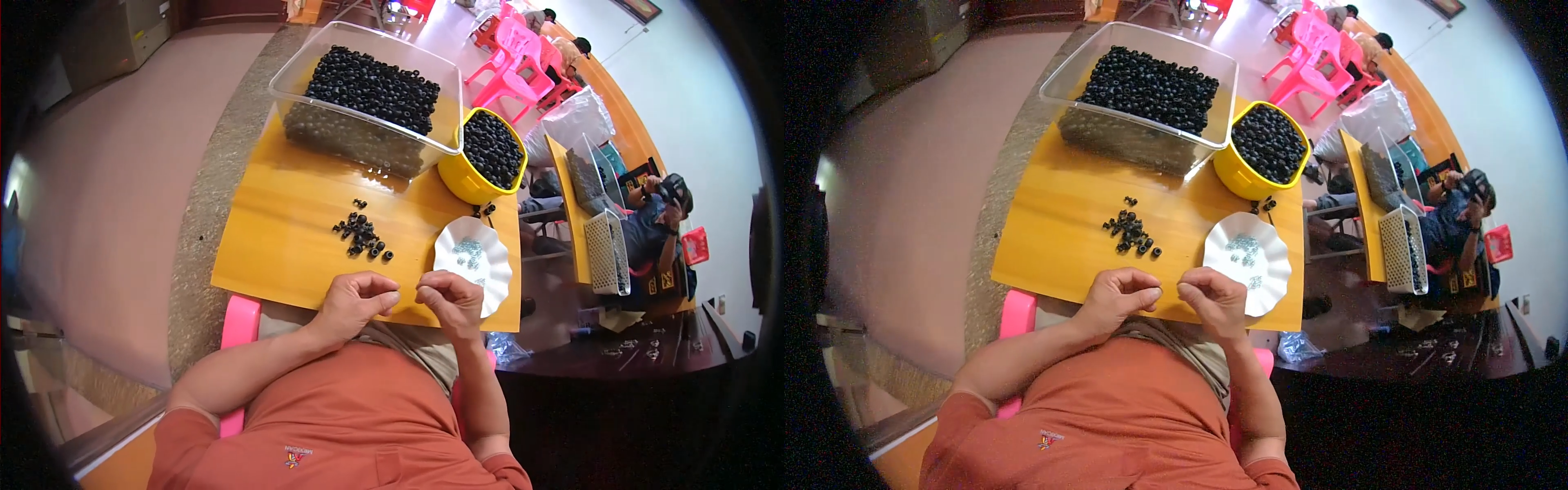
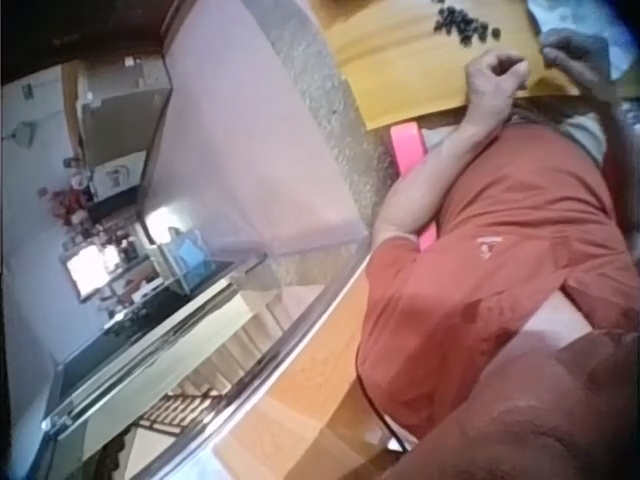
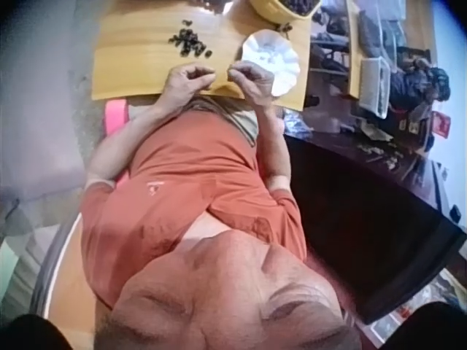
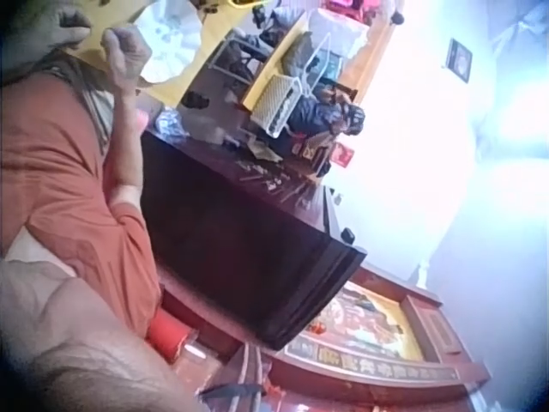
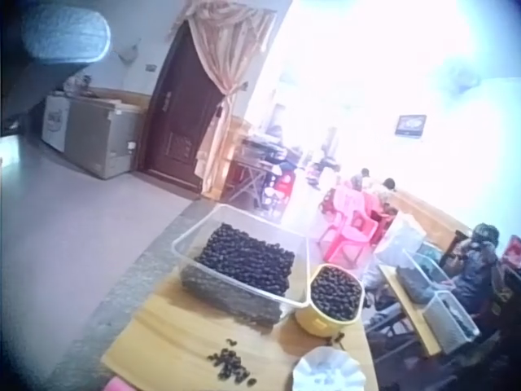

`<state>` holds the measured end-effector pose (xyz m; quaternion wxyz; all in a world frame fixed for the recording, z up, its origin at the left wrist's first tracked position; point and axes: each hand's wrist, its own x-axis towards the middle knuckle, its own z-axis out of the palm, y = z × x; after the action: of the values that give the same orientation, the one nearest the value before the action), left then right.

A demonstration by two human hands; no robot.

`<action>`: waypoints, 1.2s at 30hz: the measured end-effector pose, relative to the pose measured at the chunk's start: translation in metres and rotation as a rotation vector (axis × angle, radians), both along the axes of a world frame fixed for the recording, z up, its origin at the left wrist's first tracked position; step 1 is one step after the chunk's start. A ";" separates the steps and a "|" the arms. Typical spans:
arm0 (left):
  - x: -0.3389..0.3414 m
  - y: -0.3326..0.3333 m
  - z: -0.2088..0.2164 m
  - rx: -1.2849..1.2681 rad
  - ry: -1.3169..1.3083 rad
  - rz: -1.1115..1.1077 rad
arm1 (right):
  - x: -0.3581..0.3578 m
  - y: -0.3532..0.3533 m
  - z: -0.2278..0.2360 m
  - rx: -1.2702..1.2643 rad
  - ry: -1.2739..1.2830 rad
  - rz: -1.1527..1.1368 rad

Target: Picking up small black objects from a table and placing them into a small paper dish.

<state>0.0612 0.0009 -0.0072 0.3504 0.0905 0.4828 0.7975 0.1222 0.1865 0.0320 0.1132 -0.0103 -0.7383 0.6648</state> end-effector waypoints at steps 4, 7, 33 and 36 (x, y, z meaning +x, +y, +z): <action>0.001 0.000 0.002 0.059 0.062 -0.067 | -0.001 -0.009 -0.014 0.028 0.030 0.054; 0.001 -0.002 0.006 0.053 0.074 -0.082 | 0.001 -0.010 -0.019 0.036 0.019 0.049; -0.002 -0.005 0.009 0.152 -0.163 -0.194 | 0.008 -0.008 -0.022 -0.124 0.048 0.158; -0.002 -0.006 0.010 0.153 -0.191 -0.203 | 0.009 -0.009 -0.020 -0.125 0.044 0.154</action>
<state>0.0592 -0.0050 0.0028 0.4657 0.0891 0.3735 0.7973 0.1316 0.1772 0.0118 0.0770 0.0538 -0.6915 0.7163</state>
